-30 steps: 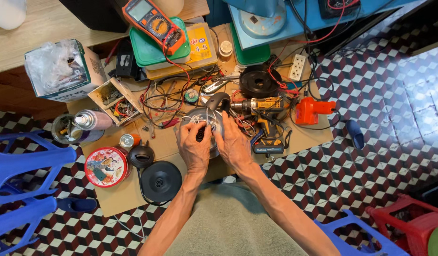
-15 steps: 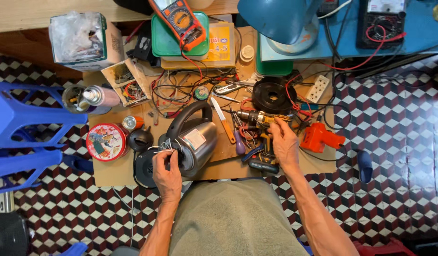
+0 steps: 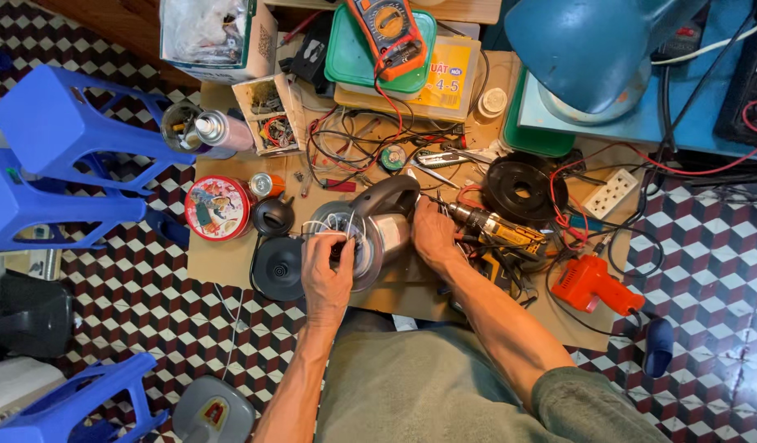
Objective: The person repairs a small electric motor by hand, using a screwdriver to adjust internal components and pliers to manipulate wires. They repeatedly test the motor's rotation and make fine adjustments to the wiring.
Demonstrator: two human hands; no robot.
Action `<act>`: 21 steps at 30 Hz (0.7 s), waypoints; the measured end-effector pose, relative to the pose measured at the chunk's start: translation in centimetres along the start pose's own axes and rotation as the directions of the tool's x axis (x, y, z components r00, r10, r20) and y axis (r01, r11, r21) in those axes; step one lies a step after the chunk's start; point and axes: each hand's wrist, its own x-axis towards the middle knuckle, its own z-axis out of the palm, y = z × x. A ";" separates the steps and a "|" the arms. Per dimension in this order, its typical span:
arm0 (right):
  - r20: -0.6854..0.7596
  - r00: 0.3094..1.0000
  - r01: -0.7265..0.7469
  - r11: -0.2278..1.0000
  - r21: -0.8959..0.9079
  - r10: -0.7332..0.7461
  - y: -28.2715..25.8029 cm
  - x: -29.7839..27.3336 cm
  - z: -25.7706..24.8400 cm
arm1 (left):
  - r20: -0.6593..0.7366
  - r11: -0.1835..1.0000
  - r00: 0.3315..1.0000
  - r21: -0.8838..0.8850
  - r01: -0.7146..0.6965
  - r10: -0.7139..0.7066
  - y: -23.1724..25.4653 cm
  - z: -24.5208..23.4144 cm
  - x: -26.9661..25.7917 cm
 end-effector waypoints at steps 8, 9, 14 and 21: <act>0.198 0.944 -0.330 0.780 0.532 0.264 0.5 -7.5 -11.8 | 0.008 0.989 0.994 -0.099 -0.109 0.111 0.3 1.1 2.3; 0.239 0.921 -0.385 0.618 0.686 0.309 -0.4 -8.5 -14.0 | 0.027 0.982 0.989 -0.121 -0.143 0.148 0.3 1.7 2.8; 0.395 0.839 -0.245 -0.386 0.889 0.375 -4.1 -12.8 -25.0 | 0.036 0.971 0.983 -0.165 -0.174 0.182 0.1 3.6 2.3; -0.047 0.889 -0.069 0.235 0.970 0.456 -9.7 -11.9 -23.7 | 0.082 0.958 0.982 -0.247 -0.145 0.169 -1.0 3.9 2.0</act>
